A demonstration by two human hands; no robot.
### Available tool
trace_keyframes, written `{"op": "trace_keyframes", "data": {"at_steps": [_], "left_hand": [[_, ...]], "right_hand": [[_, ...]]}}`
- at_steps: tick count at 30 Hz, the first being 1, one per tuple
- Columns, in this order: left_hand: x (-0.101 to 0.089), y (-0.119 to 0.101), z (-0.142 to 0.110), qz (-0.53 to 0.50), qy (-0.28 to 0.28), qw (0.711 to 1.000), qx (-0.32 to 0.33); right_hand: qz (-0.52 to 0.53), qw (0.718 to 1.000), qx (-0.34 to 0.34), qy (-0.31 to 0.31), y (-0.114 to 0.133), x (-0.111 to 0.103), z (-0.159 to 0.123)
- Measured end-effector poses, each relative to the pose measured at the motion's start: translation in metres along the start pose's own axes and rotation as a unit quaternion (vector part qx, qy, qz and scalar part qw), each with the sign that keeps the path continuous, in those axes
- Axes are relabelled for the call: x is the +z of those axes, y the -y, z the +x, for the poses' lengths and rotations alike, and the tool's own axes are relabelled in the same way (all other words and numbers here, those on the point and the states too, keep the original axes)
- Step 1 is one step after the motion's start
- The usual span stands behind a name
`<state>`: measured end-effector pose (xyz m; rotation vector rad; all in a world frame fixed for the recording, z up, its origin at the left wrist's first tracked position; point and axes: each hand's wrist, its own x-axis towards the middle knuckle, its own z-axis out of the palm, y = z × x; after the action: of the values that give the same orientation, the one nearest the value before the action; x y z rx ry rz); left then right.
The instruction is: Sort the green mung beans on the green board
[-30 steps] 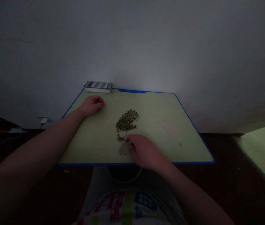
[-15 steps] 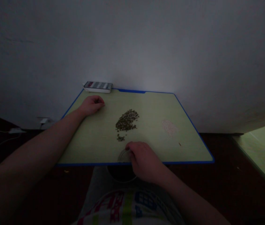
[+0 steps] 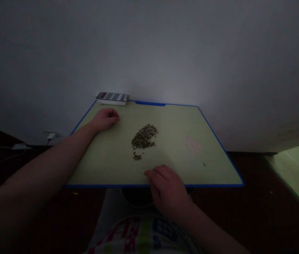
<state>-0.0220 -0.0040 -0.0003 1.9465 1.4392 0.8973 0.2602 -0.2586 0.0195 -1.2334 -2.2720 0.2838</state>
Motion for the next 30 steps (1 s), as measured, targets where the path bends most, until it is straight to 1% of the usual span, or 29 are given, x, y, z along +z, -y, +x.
{"op": "trace_keyframes", "data": {"at_steps": [2, 4, 6, 10, 13, 23, 30], "left_hand": [[0.000, -0.001, 0.000, 0.004, -0.003, 1.000, -0.003], [-0.001, -0.003, -0.001, 0.005, -0.007, 1.000, -0.005], [-0.001, -0.005, -0.002, 0.001, -0.005, 1.000, -0.011], [-0.001, -0.007, -0.003, -0.006, -0.003, 1.000, -0.018], [0.000, -0.008, -0.003, -0.003, -0.007, 1.000, -0.016], [0.000, -0.006, -0.003, 0.005, -0.006, 1.000, -0.011], [0.000, -0.002, -0.001, 0.011, -0.006, 1.000, 0.002]], "right_hand": [[-0.063, 0.997, -0.051, -0.019, 0.000, 0.003, -0.001], [-0.113, 0.989, -0.092, 0.001, 0.002, 0.009, -0.001], [-0.148, 0.982, -0.109, 0.032, 0.005, 0.017, 0.001], [-0.188, 0.976, -0.083, 0.066, 0.013, 0.030, 0.009], [-0.200, 0.975, -0.060, 0.079, 0.015, 0.033, 0.016], [-0.247, 0.965, -0.019, 0.085, 0.011, 0.027, 0.020], [-0.278, 0.958, 0.004, 0.077, 0.005, 0.023, 0.010]]}}
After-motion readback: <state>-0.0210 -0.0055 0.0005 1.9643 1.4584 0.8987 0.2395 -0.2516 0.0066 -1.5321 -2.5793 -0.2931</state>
